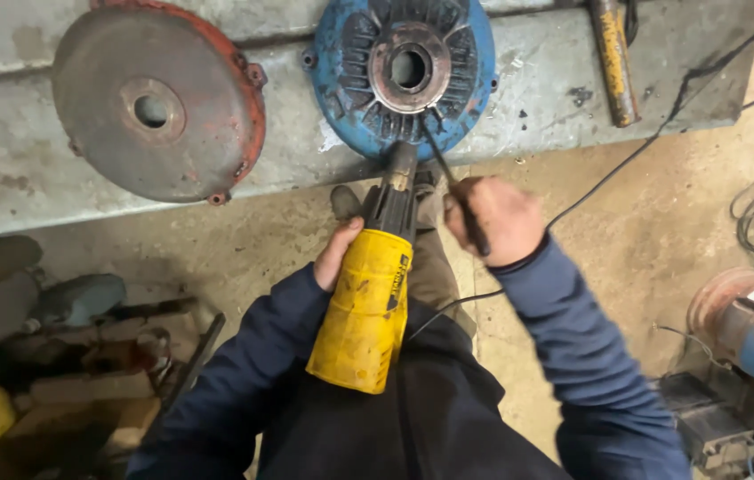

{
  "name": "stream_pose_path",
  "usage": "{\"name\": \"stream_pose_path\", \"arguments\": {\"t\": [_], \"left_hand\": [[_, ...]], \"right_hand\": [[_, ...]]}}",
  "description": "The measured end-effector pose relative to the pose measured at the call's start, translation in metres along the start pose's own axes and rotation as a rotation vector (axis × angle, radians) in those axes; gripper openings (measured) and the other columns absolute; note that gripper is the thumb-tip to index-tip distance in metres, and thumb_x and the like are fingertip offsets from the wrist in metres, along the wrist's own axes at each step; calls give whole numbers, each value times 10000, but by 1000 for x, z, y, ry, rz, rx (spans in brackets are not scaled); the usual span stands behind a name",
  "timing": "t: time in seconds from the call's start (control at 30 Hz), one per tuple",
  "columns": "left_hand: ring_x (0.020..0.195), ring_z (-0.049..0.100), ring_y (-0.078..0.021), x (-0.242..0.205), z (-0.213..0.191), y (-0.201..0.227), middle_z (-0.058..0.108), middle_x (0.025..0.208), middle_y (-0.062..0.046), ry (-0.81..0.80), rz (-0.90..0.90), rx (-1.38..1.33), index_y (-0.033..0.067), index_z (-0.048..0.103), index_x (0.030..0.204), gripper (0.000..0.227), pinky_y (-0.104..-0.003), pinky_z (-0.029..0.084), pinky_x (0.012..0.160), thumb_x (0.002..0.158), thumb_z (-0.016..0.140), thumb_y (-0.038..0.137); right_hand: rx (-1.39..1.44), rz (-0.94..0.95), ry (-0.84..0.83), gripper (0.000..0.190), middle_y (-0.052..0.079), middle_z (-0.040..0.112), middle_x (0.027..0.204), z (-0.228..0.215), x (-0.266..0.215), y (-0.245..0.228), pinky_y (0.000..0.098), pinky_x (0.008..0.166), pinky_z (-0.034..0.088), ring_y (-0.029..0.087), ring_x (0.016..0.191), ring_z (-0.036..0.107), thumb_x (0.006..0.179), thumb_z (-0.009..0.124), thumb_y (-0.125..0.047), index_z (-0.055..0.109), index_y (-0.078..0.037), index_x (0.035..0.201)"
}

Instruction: The person uses a yellow heat gun to apply heat to a blue mechanical component on a metal workbench. They then use a metal scraper to remove residue from the heated surface, repeating the process of heating and scraping across the component.

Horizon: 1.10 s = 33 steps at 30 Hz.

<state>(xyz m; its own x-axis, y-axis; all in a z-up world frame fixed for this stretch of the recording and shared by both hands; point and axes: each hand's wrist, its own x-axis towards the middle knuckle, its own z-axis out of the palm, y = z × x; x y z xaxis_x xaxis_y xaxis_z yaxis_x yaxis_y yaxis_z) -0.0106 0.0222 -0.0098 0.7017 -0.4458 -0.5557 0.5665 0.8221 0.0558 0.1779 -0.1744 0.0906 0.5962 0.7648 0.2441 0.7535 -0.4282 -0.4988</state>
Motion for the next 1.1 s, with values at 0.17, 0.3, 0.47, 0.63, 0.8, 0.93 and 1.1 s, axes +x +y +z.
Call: {"name": "stream_pose_path", "arguments": {"t": [0.17, 0.3, 0.47, 0.63, 0.8, 0.93, 1.1], "left_hand": [[924, 714, -287, -2, -9, -11, 727, 1105, -185, 38, 15, -27, -71, 619, 1333, 752, -414, 578, 847, 1058, 436, 604], [955, 725, -295, -8, 3, -6, 735, 1124, -208, 0, 27, -15, -73, 617, 1325, 779, -409, 580, 879, 1011, 400, 606], [951, 724, -321, -15, 11, -4, 730, 1111, -228, 7, 24, -10, -84, 616, 1301, 789, -430, 578, 876, 1013, 374, 609], [977, 724, -344, -15, 9, -6, 728, 1113, -244, 7, 26, 38, -99, 613, 1289, 798, -437, 578, 903, 1006, 369, 606], [986, 722, -356, -17, 15, -4, 724, 1116, -254, 22, 9, 17, -97, 610, 1291, 799, -447, 577, 910, 1000, 368, 606], [960, 718, -362, -14, 5, -4, 723, 1108, -261, -26, -4, 13, -86, 612, 1288, 813, -461, 579, 872, 999, 354, 629], [968, 720, -359, -19, 14, -4, 719, 1101, -251, -17, -7, -34, -79, 609, 1282, 814, -456, 583, 882, 992, 347, 634]], "right_hand": [[-20, -154, -111, 143, 98, 691, 847, -6, 3, -1, 409, 574, 529, 284, 670, 658, 872, 781, -70, 677, -51, 968], [100, -64, 65, 167, 105, 705, 940, 24, -27, -1, 385, 677, 580, 286, 779, 702, 890, 752, -51, 651, -33, 1021], [75, 60, 132, 200, 105, 707, 929, 30, -30, -19, 389, 689, 577, 299, 778, 701, 870, 763, -48, 654, -51, 1038], [10, -24, 106, 247, 140, 679, 921, 30, -34, -19, 401, 681, 577, 320, 772, 690, 862, 766, -48, 663, -12, 1083], [53, 62, 162, 215, 128, 696, 966, 39, -46, -20, 392, 706, 586, 316, 810, 710, 888, 772, -50, 662, -29, 1072], [116, 66, 171, 216, 144, 696, 998, 38, -44, -26, 384, 737, 603, 318, 847, 721, 903, 771, -61, 660, -20, 1083], [65, 137, 223, 174, 137, 713, 951, 47, -54, -17, 381, 704, 586, 305, 801, 716, 889, 767, -46, 679, -38, 1039]]}}
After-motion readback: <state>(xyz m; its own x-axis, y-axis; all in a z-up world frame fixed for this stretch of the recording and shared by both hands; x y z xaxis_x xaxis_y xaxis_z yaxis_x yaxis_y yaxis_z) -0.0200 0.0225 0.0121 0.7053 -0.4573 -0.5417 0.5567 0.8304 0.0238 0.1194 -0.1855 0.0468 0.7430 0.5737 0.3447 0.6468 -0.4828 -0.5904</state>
